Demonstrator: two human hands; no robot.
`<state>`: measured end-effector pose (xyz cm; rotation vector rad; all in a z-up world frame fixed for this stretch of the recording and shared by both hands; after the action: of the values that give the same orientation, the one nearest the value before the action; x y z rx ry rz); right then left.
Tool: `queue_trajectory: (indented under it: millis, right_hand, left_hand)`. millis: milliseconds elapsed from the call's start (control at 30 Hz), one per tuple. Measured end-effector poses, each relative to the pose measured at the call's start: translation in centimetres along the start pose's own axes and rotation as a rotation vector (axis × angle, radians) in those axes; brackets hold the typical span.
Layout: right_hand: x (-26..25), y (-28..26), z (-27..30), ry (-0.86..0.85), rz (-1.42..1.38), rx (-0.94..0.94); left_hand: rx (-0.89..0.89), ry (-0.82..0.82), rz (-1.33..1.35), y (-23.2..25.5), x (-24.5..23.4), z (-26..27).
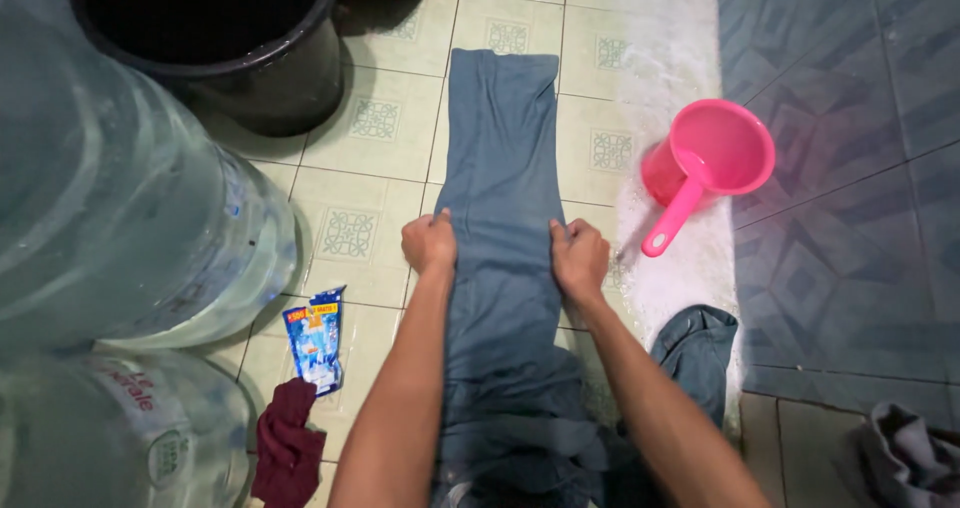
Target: Wash a pair of jeans by hand using detergent and a small bucket of water.
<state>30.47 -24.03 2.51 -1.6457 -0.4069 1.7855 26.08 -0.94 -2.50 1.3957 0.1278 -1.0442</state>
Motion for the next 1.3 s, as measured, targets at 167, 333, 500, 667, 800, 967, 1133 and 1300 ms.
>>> queue_trajectory:
  millis: [167,333,500,667,800,967,1133,1300]
  right_hand:
    - [0.5,0.2,1.2,0.110,0.041,-0.160]
    - [1.4,-0.9,1.0,0.263,0.097,-0.626]
    - [5.8,-0.3,-0.6,-0.062,0.355,-1.063]
    - [4.2,0.1,0.3,-0.085,0.408,-0.774]
    - [3.6,0.4,1.1,-0.047,0.412,-0.700]
    - [3.1,1.0,3.0,-0.131,0.399,-0.822]
    - [4.2,-0.7,1.1,-0.115,0.346,-1.003]
    - [6.4,-3.2,-5.0,-0.203,0.370,-0.952]
  left_hand:
    - [0.118,0.073,-0.102,2.0,-2.5,2.8]
    - [0.070,-0.135,-0.441,2.7,-2.7,4.2]
    - [1.101,-0.352,-0.477,1.1,2.5,2.7]
    - [0.916,-0.278,-0.525,3.1,-0.2,4.7]
    - [0.951,-0.335,-0.501,2.7,-2.5,5.3]
    - [1.092,-0.237,-0.548,-3.1,-2.6,6.5]
    - [1.143,-0.285,-0.568,-0.1,-2.4,4.6]
    - [1.097,-0.289,-0.718,3.1,1.4,-1.2]
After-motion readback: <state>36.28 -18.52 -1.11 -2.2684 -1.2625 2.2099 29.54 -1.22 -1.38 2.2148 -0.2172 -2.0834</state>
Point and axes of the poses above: each hand's wrist, its own z-axis away from the middle knuckle, its own x-axis out of the palm, y = z × x, the point moved 2 cm from there along -z, towards the middle knuckle, and after that the axes turned 4 degrees about y, right-handed, at the moved point
